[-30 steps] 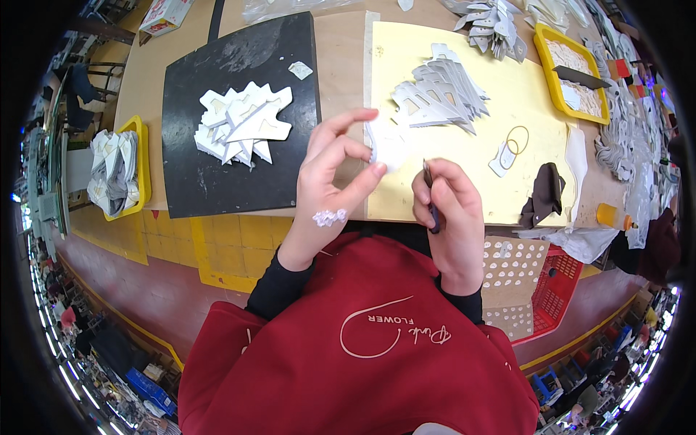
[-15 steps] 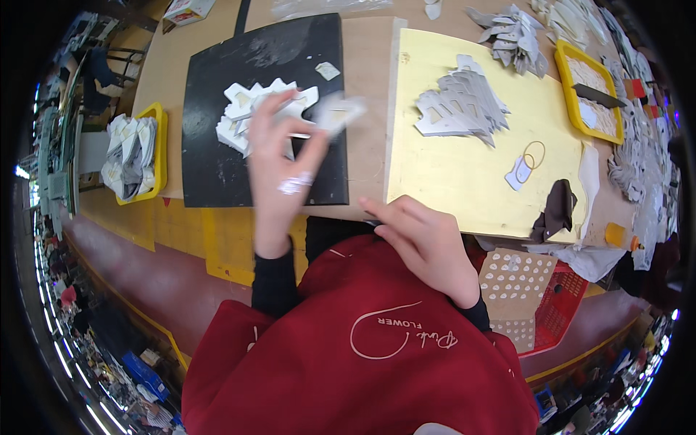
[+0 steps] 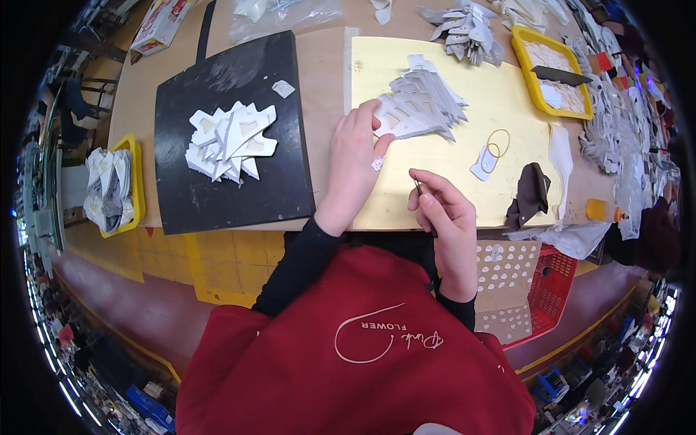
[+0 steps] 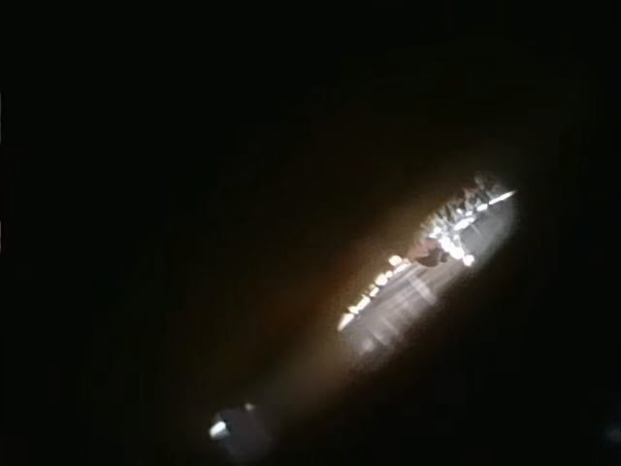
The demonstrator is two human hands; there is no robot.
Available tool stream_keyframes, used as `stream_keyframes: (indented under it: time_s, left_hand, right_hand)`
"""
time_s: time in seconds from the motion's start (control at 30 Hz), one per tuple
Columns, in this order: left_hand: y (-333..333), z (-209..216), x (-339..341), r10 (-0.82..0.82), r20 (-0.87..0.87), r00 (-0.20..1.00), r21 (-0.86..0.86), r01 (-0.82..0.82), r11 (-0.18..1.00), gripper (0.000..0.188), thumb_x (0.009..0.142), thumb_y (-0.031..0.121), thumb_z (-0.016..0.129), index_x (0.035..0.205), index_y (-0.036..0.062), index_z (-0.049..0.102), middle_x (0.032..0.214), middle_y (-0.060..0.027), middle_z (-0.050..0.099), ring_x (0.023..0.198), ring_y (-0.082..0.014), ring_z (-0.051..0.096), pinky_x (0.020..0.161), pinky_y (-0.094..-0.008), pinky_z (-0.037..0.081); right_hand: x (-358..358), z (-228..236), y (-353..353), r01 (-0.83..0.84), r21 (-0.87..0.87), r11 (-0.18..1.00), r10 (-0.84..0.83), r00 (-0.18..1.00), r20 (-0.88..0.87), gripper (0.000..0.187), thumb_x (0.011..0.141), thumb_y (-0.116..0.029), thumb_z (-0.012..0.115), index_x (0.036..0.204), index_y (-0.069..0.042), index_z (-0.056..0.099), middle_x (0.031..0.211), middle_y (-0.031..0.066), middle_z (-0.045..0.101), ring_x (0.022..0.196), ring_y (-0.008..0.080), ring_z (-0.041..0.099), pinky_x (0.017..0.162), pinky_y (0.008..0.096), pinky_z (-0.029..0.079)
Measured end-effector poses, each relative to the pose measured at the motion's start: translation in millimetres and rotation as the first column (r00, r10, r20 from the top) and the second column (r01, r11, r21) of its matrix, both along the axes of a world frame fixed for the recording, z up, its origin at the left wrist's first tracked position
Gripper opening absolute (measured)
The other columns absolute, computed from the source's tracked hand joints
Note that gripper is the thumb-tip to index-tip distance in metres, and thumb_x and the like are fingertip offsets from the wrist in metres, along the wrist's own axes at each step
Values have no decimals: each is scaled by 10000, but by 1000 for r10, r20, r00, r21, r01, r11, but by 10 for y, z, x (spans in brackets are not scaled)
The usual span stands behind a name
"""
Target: The person repeatedly picks up small white paper pieces from a pile on a table and trims their edges with a small blade. The trimmed pieces are placed on a separate pile. The person continues this process throughout the clip.
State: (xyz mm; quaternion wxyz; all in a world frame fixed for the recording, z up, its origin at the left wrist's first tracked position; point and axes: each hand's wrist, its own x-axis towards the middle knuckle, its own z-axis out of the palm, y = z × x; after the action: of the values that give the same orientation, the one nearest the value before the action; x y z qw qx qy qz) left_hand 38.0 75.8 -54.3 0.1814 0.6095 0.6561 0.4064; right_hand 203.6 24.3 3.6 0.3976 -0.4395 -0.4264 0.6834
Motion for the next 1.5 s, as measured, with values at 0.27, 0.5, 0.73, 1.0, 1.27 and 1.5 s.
stream_keyframes:
  time_s: [0.27,0.5,0.73,1.0,1.27,1.5]
  left_hand:
    - [-216,127,-174,-78,123,989,-241,106,965,315,805,40,685,1109,23,604,773,-46,590,709,-139,568,676,-289,480]
    - [-594,490,1,-204,779,593,-75,410,909,173,853,76,715,984,-25,664,929,-59,661,851,-117,602,787,-253,475]
    - [-570,516,-107,-52,744,666,-182,277,944,120,855,68,706,943,-14,696,877,-41,681,846,-100,606,786,-240,468]
    - [-590,429,-105,-65,758,649,-192,317,929,128,837,79,721,922,-14,702,858,-31,685,859,-99,603,795,-242,454]
    - [-574,409,-163,-30,758,651,-271,357,894,144,851,101,714,934,-17,709,816,-37,683,752,-84,577,718,-229,458]
    - [-566,537,-312,11,615,789,-488,370,791,134,875,103,694,895,-28,682,767,-6,646,727,-59,545,683,-201,430]
  right_hand:
    - [129,-87,17,126,0,992,-126,992,14,348,918,-15,607,1261,31,568,990,20,608,844,29,536,787,172,421]
    - [-64,-1,13,51,419,907,-211,914,346,328,835,18,682,1159,-4,644,901,47,650,781,99,586,688,215,465]
    - [-76,0,52,-100,688,719,-365,788,496,338,736,39,744,1064,-27,694,835,109,669,716,214,651,617,293,509]
    - [-119,8,23,-117,645,755,-302,812,500,343,741,33,742,1075,-28,691,838,102,667,709,212,652,608,291,510]
    - [-138,-75,6,-154,631,760,-262,816,515,315,781,10,728,1092,-17,684,846,89,662,655,136,570,565,250,437]
    - [-68,-70,96,-438,675,594,-224,715,662,263,758,-46,733,1018,-46,700,832,85,675,676,216,646,573,304,490]
